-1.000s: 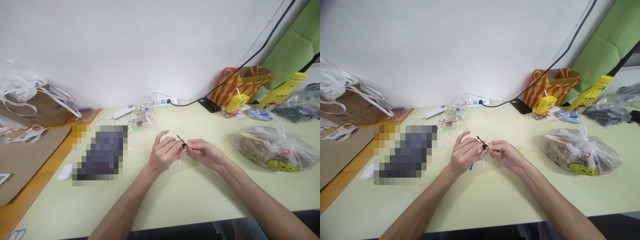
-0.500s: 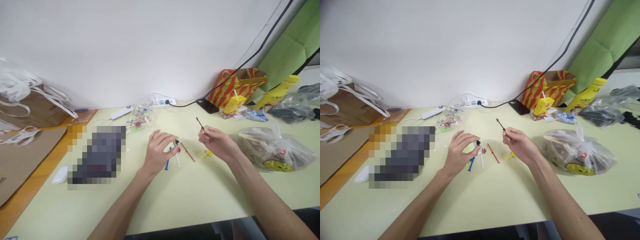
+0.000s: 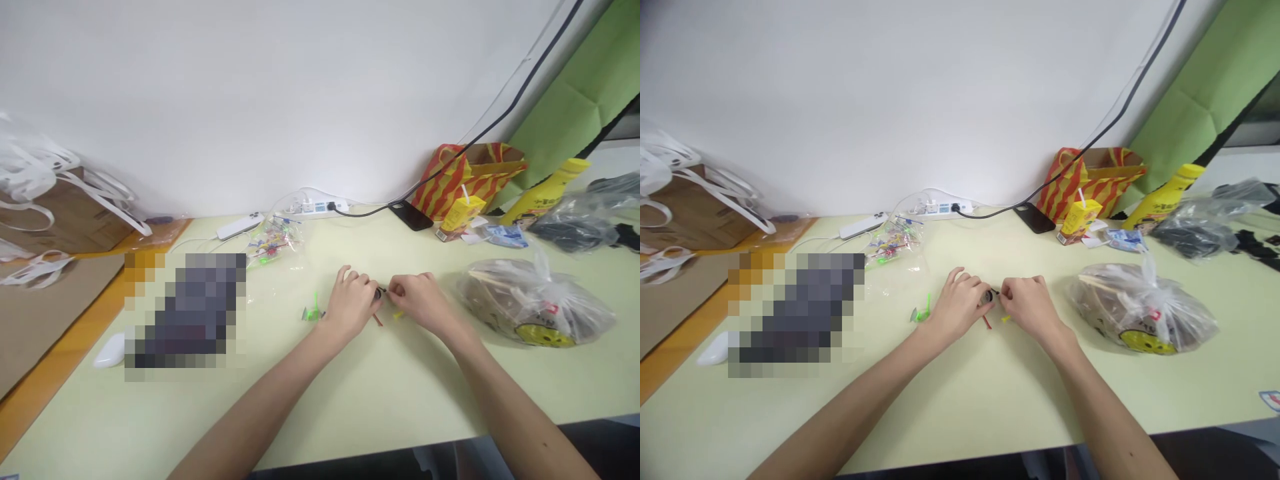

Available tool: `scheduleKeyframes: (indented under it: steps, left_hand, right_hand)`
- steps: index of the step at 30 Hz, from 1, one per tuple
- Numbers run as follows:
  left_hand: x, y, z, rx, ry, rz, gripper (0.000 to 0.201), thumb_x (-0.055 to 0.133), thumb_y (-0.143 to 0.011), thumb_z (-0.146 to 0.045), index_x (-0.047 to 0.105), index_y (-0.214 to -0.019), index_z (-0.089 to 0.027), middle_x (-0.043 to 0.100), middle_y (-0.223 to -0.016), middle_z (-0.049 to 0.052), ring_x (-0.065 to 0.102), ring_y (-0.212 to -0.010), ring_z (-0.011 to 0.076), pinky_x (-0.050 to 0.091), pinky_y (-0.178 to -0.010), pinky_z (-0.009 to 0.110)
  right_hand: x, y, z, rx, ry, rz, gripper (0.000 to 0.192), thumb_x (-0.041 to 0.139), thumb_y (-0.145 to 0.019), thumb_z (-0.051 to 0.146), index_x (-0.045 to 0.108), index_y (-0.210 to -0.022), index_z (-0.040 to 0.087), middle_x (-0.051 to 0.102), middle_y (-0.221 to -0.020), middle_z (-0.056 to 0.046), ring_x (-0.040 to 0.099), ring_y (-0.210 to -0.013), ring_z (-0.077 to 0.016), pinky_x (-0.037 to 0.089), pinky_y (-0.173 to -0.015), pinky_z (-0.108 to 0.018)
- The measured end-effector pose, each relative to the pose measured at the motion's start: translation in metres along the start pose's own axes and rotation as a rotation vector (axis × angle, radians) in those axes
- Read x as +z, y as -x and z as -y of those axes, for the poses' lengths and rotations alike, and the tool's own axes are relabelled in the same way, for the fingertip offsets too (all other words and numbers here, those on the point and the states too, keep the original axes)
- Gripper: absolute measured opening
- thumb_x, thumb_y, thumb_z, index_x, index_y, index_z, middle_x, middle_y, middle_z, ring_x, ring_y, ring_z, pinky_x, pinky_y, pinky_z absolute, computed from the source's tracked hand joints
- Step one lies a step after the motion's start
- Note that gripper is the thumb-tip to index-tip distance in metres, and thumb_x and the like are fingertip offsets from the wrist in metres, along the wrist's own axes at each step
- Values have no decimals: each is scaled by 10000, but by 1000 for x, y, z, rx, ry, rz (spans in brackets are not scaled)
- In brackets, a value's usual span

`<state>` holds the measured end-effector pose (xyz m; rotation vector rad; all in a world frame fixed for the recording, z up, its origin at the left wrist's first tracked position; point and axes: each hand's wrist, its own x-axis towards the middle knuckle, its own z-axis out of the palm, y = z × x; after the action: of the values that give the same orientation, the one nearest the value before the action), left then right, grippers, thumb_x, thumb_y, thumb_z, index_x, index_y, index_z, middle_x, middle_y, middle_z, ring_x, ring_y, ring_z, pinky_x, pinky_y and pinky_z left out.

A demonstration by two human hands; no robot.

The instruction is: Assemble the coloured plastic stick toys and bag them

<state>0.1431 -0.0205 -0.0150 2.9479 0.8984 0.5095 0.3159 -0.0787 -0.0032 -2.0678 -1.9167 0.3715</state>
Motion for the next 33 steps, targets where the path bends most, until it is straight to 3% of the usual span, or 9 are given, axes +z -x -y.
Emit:
scheduleKeyframes:
  steps: [5,9,15,18,23,33]
  left_hand:
    - [-4,8,12,119,41,64,99,689,-916,-293,694,-980,-218,676,-933,31,647,-907,214,388,-1071,465]
    - [-14,14,24,169,60,121,179,711,-906,-350,686,-1036,-230,670,-956,13,646,-958,206,344,-1124,480]
    - [-19,18,29,161,64,137,225,718,-896,-389,692,-1049,-225,672,-961,14,649,-999,215,313,-1153,512]
    - [-21,19,27,148,66,107,267,728,-886,-397,685,-1086,-224,676,-983,21,653,-994,215,334,-1145,514]
    - [-26,24,23,173,86,-17,396,694,-899,-456,623,-1215,-228,664,-1135,60,638,-1093,232,341,-1164,526]
    - [-27,39,15,268,94,-240,293,568,-999,-345,579,-1267,-228,675,-1176,75,648,-1081,210,399,-1155,524]
  right_hand:
    - [3,4,11,-23,-53,74,216,535,-854,208,584,-644,213,701,-658,-14,604,-638,-185,318,-869,-377]
    - [0,5,14,-60,-130,151,257,556,-857,238,587,-604,213,684,-630,4,575,-602,-160,350,-798,-335]
    - [-18,1,-8,7,-428,163,324,581,-896,476,683,-759,201,665,-711,-21,547,-642,-171,359,-611,-288]
    - [-30,2,-27,2,-424,155,342,608,-879,508,711,-798,192,597,-651,-6,490,-600,-153,334,-565,-278]
    - [-42,8,-47,-92,-385,352,290,728,-800,449,763,-982,227,478,-579,43,397,-531,-126,276,-522,-268]
    - [-33,6,-39,-89,-404,386,138,679,-772,304,764,-793,197,594,-596,12,470,-559,-138,334,-534,-275]
